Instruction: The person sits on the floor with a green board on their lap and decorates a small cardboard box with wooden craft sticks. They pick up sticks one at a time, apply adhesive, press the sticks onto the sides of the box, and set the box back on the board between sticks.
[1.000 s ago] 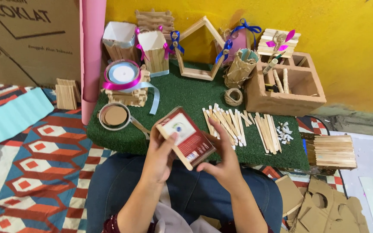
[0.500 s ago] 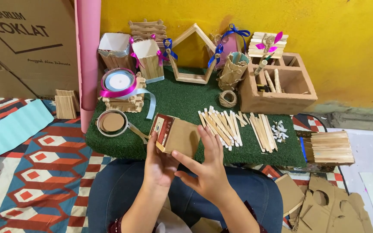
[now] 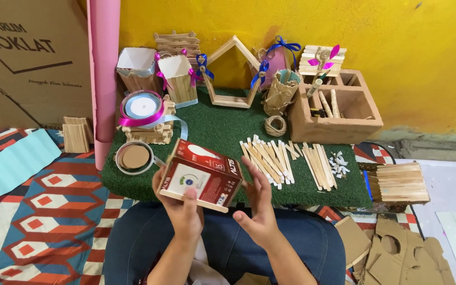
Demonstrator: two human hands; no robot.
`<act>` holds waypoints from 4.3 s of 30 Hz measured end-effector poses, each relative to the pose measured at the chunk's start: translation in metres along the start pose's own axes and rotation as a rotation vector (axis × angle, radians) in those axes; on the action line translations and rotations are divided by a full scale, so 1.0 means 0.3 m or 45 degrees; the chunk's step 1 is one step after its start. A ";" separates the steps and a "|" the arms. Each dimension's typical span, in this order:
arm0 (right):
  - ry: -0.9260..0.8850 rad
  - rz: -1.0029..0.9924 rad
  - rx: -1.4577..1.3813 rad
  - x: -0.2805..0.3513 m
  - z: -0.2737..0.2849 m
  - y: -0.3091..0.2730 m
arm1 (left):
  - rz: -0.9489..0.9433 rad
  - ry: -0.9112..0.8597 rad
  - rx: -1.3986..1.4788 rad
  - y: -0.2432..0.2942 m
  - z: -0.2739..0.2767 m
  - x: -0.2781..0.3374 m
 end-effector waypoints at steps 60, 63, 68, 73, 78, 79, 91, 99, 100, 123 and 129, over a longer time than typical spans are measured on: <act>0.296 -0.812 0.843 0.082 0.135 0.200 | 0.268 -0.581 -0.481 -0.085 -0.078 -0.077; 0.298 -0.738 0.792 0.078 0.112 0.198 | 0.245 -0.598 -0.560 -0.092 -0.091 -0.069; 0.302 -0.755 0.745 0.081 0.083 0.215 | 0.342 -0.603 -0.478 -0.125 -0.095 -0.082; 0.288 -0.802 0.690 0.086 0.080 0.215 | 0.354 -0.641 -0.434 -0.126 -0.090 -0.086; 0.273 -0.733 0.635 0.079 0.073 0.208 | 0.352 -0.639 -0.483 -0.114 -0.107 -0.081; 0.278 -0.734 0.636 0.082 0.080 0.213 | 0.355 -0.643 -0.481 -0.113 -0.105 -0.081; 0.247 -0.738 0.571 0.052 0.153 0.211 | 0.038 -0.680 -0.827 -0.071 -0.137 -0.031; 0.709 -0.305 1.526 -0.026 0.436 0.086 | -0.047 -0.858 -1.067 -0.054 -0.158 0.068; 0.708 -0.303 1.527 -0.033 0.441 0.089 | -0.049 -0.856 -1.066 -0.069 -0.156 0.060; 0.671 -0.342 1.538 -0.073 0.466 0.167 | -0.376 -0.994 -1.069 -0.066 -0.161 -0.062; 0.673 -0.031 1.188 0.052 0.316 -0.022 | -0.016 -0.711 -0.719 0.130 -0.326 0.042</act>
Point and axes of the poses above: each hand's wrist, its own x-axis away from the middle knuckle, its own z-axis out of the back of the hand, y = z × x, the point moved 8 cm from there along -x, towards the middle knuckle, and after that the axes turned 8 degrees about -z, right-handed, at the moved point
